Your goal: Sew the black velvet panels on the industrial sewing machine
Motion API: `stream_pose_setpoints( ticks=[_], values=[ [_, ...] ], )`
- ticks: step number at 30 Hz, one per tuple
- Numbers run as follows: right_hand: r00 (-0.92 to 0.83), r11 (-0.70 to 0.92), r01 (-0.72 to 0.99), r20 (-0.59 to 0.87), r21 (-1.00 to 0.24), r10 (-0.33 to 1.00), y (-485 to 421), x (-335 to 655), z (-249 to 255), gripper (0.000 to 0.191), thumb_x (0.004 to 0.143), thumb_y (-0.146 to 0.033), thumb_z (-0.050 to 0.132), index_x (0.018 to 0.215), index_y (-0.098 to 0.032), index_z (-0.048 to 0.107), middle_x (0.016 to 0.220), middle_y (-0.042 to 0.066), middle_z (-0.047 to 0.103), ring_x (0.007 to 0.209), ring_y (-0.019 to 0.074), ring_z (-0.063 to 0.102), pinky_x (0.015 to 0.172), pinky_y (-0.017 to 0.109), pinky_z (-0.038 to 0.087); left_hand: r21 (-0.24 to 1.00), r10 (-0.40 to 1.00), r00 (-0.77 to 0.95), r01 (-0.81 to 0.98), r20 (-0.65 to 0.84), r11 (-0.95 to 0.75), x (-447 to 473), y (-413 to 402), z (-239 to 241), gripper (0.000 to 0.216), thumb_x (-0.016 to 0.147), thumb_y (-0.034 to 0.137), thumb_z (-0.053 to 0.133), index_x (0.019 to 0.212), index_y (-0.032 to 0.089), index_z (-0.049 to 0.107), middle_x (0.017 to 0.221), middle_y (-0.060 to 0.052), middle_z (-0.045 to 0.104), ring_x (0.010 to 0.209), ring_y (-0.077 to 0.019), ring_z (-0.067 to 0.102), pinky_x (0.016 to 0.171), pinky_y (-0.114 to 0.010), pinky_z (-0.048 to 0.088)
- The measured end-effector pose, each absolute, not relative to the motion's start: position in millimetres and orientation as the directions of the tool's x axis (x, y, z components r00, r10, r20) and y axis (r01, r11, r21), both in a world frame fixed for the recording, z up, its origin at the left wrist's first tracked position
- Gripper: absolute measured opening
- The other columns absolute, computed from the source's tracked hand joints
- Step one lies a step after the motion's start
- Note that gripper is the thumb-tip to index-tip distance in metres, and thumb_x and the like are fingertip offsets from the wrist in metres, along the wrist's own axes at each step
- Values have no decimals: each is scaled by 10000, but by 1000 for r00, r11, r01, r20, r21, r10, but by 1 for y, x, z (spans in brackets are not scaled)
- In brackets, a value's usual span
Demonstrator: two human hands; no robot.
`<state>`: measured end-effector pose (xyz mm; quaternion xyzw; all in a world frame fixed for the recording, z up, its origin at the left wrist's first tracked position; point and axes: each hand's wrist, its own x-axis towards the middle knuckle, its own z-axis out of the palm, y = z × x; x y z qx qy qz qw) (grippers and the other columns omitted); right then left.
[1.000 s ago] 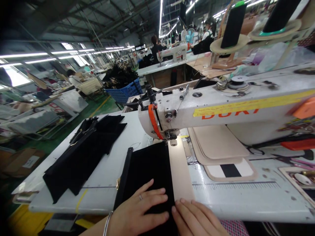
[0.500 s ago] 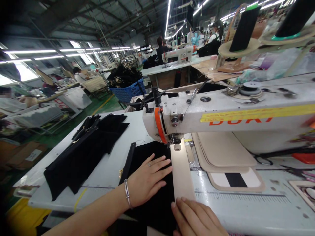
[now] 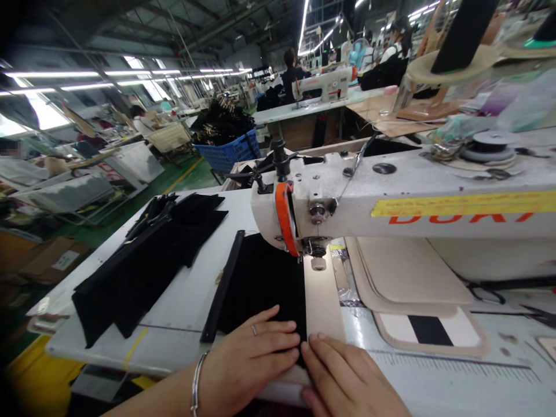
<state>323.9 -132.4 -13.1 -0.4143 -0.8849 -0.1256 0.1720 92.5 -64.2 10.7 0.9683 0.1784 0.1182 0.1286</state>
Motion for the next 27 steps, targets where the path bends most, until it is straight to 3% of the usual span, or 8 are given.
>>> stream_pose_setpoints(
  ticks=[8,21,27],
  values=[
    [-545,600,800,402,-14,736,-116,322,-13,444,873,-337,549,1260,-122,559,1233,93,594,1089,217,576,880,338,542,244,394,868,330,302,-912,97,-40,-4,228,983,208,429,1128,199,605,1200,1,647,1221,-158,506,1154,-387,274],
    [-420,508,822,330,-256,846,-85,325,-17,390,920,-328,494,1293,-215,501,1235,46,553,1117,202,504,954,404,469,160,383,885,351,264,-923,106,5,-6,242,961,195,453,1168,186,579,1225,-22,625,1211,-154,514,1120,-381,332],
    [-407,482,830,285,-282,868,-65,327,-15,363,921,-351,488,1253,-209,533,1205,39,562,1113,193,494,974,391,441,135,388,893,365,227,-921,111,27,-7,252,924,132,473,1152,166,576,1219,-49,617,1205,-162,517,1108,-382,349]
  ],
)
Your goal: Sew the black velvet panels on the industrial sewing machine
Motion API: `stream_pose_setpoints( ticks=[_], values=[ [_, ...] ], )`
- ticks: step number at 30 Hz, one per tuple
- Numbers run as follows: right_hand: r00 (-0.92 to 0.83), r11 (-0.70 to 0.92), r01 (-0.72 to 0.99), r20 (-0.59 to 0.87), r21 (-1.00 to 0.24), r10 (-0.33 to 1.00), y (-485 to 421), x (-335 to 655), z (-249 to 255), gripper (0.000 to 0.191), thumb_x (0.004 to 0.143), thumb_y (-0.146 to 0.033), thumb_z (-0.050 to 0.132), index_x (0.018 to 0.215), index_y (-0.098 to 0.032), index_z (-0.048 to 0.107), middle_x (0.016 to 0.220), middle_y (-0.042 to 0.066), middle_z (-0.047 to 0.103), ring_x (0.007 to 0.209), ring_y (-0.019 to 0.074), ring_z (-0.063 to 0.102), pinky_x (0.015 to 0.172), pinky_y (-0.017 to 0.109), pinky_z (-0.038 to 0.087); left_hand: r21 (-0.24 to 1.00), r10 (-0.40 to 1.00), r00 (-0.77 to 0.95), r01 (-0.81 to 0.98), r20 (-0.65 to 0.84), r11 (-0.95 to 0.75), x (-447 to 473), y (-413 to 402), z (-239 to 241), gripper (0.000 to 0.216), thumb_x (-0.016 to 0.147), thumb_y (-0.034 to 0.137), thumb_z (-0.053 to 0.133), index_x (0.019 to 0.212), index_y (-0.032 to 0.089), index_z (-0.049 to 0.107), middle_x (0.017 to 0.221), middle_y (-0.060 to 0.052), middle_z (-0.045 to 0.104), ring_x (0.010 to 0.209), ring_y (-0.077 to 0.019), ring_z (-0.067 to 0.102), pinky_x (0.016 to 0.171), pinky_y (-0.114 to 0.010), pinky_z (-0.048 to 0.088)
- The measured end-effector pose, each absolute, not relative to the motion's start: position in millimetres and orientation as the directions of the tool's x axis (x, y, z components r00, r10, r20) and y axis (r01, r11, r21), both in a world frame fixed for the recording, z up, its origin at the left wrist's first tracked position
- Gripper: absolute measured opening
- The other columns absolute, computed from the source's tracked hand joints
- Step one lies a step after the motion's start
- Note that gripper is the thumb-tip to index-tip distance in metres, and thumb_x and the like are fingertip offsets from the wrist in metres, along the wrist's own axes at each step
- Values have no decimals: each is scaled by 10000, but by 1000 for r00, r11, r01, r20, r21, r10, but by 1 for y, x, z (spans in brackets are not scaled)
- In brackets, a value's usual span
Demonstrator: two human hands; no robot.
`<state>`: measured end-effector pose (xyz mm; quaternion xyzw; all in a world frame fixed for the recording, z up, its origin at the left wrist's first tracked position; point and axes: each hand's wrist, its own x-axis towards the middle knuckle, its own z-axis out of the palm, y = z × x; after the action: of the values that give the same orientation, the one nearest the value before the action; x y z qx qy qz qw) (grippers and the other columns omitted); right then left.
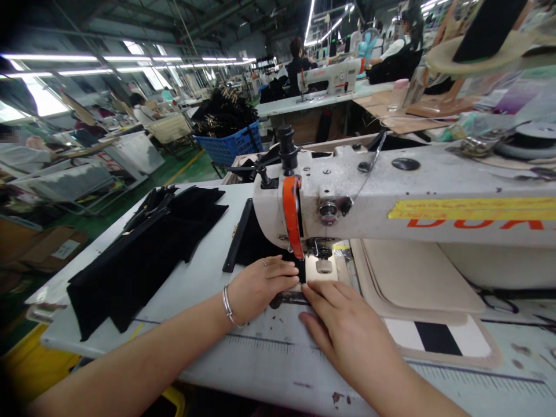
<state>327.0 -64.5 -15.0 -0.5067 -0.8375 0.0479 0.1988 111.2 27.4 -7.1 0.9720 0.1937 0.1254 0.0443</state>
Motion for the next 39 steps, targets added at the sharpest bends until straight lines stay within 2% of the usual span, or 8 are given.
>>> stream_pose_setpoints(
  ticks=[5,10,16,26,30,36,39],
  values=[
    [-413,486,839,295,-246,862,-48,329,-15,369,919,-367,488,1242,-201,554,1203,47,575,1096,203,511,976,401,433,133,406,888,385,216,-913,117,45,-6,228,922,134,479,1115,173,595,1204,-55,622,1172,-167,543,1062,-357,395],
    [-408,469,861,286,-194,867,-36,330,-18,397,932,-380,449,1281,-210,533,1293,63,539,1074,232,547,912,439,467,161,453,866,427,212,-890,125,56,1,193,908,134,515,1062,165,628,1168,-37,643,1134,-168,559,1020,-324,420],
    [-391,455,870,297,-191,871,-31,329,-19,404,924,-368,463,1292,-214,528,1288,75,556,1036,241,583,872,455,484,186,503,835,471,221,-863,129,60,2,216,920,128,495,1066,183,644,1160,-42,648,1107,-170,571,1009,-316,422],
    [-373,444,876,316,-190,872,-30,327,-24,434,910,-360,489,1314,-202,503,1288,73,550,1109,260,533,938,469,441,180,542,811,512,220,-840,131,60,0,237,908,98,494,1067,180,649,1157,-39,647,1108,-175,563,1006,-321,433],
    [-374,450,876,348,-171,860,-31,326,-25,424,919,-336,474,1315,-188,503,1272,80,562,1089,253,548,914,455,466,171,535,817,507,215,-845,130,59,0,212,906,106,508,1045,178,652,1126,-40,660,1085,-170,575,1010,-322,433],
    [-403,492,857,397,-152,825,-34,327,-27,402,904,-284,484,1292,-193,530,1278,99,558,1101,250,556,913,457,476,213,526,812,484,254,-849,127,56,-4,204,896,109,525,1042,174,653,1122,-24,667,1081,-145,584,1005,-294,443],
    [-386,477,863,394,-166,834,-35,326,-28,412,898,-277,484,1299,-189,524,1274,102,561,1113,250,550,929,460,471,265,586,767,527,261,-807,126,54,-4,234,894,97,507,1047,187,658,1106,-25,668,1063,-147,591,970,-303,473]
  ],
)
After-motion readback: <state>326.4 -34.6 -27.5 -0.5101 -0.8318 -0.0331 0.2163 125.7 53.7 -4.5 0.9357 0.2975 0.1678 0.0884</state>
